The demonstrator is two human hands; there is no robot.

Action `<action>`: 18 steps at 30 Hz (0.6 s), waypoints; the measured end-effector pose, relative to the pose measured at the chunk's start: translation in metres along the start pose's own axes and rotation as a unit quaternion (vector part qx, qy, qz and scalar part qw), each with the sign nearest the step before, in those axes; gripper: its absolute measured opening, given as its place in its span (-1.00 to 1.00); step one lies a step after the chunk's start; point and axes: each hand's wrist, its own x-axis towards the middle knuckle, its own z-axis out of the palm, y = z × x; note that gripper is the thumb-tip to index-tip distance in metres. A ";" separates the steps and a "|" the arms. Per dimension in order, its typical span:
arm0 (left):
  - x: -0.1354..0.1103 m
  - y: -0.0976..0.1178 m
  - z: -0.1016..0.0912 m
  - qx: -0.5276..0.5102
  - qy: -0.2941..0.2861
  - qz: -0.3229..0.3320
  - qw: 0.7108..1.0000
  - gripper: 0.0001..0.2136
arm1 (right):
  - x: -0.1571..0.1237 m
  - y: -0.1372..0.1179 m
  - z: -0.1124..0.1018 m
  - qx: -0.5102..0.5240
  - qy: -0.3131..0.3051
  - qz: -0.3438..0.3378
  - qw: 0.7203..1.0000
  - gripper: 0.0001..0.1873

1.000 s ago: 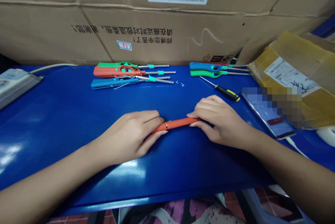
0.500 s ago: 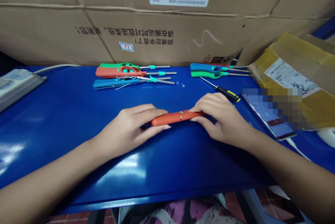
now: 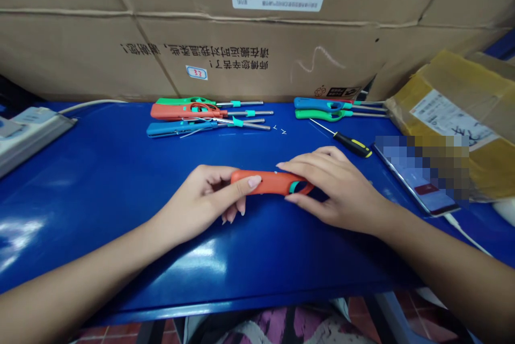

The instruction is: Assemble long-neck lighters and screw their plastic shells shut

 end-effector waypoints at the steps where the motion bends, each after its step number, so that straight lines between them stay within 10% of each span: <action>1: 0.001 0.000 0.003 -0.070 -0.012 -0.058 0.996 -0.59 | 0.000 -0.002 0.002 -0.015 -0.002 -0.019 1.000 -0.51; 6: 0.003 -0.004 0.012 -0.134 -0.062 -0.118 0.982 -0.53 | 0.000 -0.007 0.007 -0.068 0.004 -0.060 0.996 -0.54; 9: 0.001 -0.008 0.008 0.074 -0.008 0.071 0.995 -0.66 | -0.001 -0.006 0.007 -0.070 0.020 -0.049 0.996 -0.58; 12: -0.002 -0.013 0.001 0.298 0.023 0.288 0.910 -0.65 | -0.003 -0.005 0.006 -0.054 0.017 -0.047 0.997 -0.59; 18: -0.006 -0.020 0.003 0.389 0.007 0.375 0.842 -0.71 | -0.005 -0.007 0.008 -0.036 0.025 -0.070 0.997 -0.67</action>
